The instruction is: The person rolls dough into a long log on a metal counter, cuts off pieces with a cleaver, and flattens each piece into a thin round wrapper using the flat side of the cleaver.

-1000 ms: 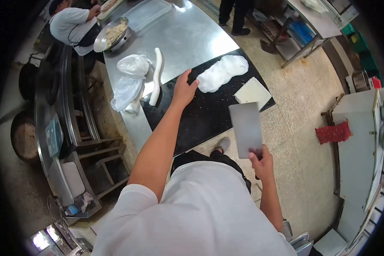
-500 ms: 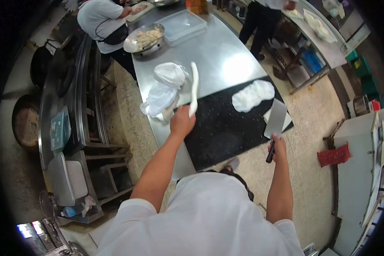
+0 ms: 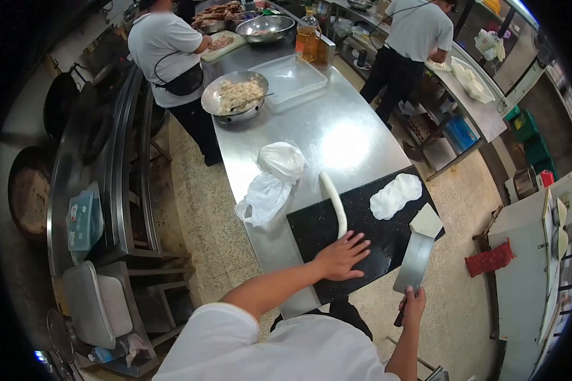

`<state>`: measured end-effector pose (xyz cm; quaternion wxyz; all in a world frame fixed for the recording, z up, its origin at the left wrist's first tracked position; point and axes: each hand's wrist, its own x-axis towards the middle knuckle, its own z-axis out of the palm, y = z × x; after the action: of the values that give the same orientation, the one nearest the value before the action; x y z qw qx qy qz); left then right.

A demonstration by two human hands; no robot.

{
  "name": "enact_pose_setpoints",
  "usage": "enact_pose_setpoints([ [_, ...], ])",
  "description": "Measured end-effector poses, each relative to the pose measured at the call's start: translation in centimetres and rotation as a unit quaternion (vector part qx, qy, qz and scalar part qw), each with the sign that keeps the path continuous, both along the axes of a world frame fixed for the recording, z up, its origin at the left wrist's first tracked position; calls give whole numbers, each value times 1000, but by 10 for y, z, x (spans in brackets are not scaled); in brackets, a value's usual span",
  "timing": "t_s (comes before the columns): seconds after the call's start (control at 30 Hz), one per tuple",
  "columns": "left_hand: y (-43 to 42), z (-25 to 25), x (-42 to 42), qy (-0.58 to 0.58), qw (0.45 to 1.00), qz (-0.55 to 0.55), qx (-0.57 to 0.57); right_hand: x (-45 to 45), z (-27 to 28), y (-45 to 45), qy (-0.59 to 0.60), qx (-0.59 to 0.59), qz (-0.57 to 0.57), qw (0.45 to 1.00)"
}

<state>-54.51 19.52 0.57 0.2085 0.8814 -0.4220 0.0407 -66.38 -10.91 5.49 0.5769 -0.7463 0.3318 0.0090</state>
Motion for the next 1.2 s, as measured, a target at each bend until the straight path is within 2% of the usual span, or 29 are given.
enact_pose_setpoints([
  [0.07,-32,5,26,20,1000,-23,-4,-6,6,3,9,-10,-9,1000],
  [0.13,-58,4,35,4,999,12,-40,-21,6,1,-24,-20,-31,999],
  [0.23,-59,0,33,8,999,17,-44,-24,-7,-10,-45,24,-41,998],
  [0.33,-22,8,12,53,998,14,39,-32,-16,-23,-50,46,-50,996],
  [0.53,67,18,-40,62,992,47,95,-57,-35,-74,-44,45,-36,997],
  [0.6,51,15,-50,66,990,63,107,-73,-42,-86,-56,43,-69,995],
  [0.7,7,8,-10,11,989,91,120,-80,-45,-99,-68,72,-87,991],
  [0.83,-43,18,41,22,982,133,129,-51,-35,-113,-55,62,-33,996],
  [0.9,-52,11,49,14,975,214,64,-23,-33,-117,-85,69,6,994],
  [1.07,-25,8,-6,37,964,240,112,64,-38,-107,-153,105,73,980],
  [1.13,-1,12,-41,61,964,238,102,97,-49,-95,-186,184,62,963],
  [1.17,12,14,-60,60,962,245,107,111,-54,-88,-185,191,68,962],
  [1.2,26,16,-77,86,962,234,109,123,-60,-79,-93,216,47,971],
])
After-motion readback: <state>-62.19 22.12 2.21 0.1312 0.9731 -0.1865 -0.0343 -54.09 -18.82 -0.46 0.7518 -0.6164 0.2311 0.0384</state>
